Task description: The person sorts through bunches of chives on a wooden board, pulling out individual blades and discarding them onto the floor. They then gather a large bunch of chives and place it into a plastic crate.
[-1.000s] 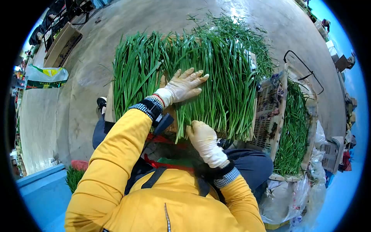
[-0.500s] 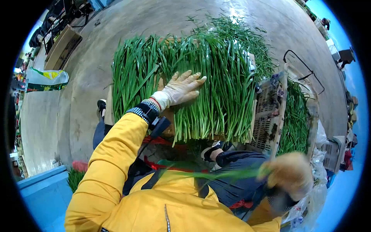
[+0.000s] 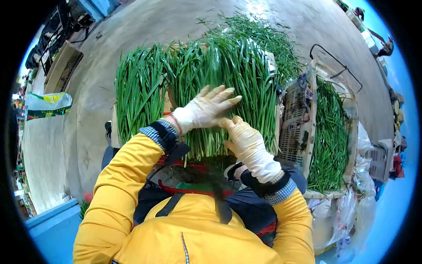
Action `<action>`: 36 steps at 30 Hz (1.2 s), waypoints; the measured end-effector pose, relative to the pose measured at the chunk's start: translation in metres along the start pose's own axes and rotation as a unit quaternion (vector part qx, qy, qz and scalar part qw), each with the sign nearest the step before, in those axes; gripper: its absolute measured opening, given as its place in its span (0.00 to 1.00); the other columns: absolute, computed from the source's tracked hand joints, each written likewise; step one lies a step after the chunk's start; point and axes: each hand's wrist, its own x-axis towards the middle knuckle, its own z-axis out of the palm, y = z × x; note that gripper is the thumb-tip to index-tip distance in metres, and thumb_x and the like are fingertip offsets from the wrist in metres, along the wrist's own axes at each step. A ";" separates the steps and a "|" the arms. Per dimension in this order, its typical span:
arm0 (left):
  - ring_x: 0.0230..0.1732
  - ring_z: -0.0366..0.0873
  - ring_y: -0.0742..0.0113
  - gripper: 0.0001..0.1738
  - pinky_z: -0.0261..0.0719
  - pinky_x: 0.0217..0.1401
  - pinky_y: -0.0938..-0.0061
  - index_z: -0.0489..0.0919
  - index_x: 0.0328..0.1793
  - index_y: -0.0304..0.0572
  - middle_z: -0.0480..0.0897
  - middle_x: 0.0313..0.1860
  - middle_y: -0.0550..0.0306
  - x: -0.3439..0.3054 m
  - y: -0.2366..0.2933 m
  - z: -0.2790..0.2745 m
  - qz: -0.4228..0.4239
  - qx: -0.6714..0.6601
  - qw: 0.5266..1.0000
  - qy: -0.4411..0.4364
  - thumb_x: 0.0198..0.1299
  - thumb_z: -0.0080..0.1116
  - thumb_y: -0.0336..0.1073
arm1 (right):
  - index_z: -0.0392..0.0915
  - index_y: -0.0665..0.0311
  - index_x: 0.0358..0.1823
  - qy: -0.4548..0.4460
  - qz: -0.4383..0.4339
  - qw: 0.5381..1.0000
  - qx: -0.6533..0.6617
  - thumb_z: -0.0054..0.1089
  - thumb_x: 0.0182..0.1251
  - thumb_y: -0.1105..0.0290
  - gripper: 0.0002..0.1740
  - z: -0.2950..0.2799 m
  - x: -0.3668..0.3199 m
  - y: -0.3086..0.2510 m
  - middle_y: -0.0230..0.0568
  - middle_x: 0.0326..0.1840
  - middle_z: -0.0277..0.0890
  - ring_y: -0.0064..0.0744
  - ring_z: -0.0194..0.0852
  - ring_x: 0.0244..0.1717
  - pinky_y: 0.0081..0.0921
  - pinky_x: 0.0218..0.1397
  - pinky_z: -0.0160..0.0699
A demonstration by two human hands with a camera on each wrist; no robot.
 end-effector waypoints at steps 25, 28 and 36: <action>0.78 0.56 0.43 0.39 0.51 0.77 0.42 0.56 0.80 0.70 0.59 0.80 0.56 -0.040 -0.024 0.020 0.025 0.031 0.999 0.010 0.62 0.54 0.45 | 0.84 0.59 0.40 -0.450 -0.090 0.860 0.221 0.69 0.57 0.69 0.09 -0.026 -0.052 -0.035 0.37 0.38 0.84 0.33 0.84 0.44 0.30 0.49 0.81; 0.80 0.53 0.51 0.35 0.48 0.79 0.45 0.55 0.80 0.72 0.57 0.81 0.62 -0.037 -0.020 0.010 0.012 0.053 0.998 -0.020 0.67 0.49 0.47 | 0.83 0.62 0.42 -0.210 -0.153 0.898 0.356 0.65 0.64 0.71 0.07 -0.081 -0.008 -0.015 0.42 0.40 0.84 0.37 0.84 0.43 0.29 0.48 0.82; 0.80 0.52 0.49 0.38 0.44 0.80 0.43 0.52 0.81 0.73 0.56 0.81 0.59 -0.038 -0.024 0.017 0.017 0.037 0.999 -0.008 0.64 0.47 0.46 | 0.77 0.60 0.46 0.002 0.075 0.973 -0.218 0.53 0.69 0.68 0.09 0.019 0.020 -0.013 0.43 0.40 0.77 0.38 0.82 0.40 0.33 0.39 0.84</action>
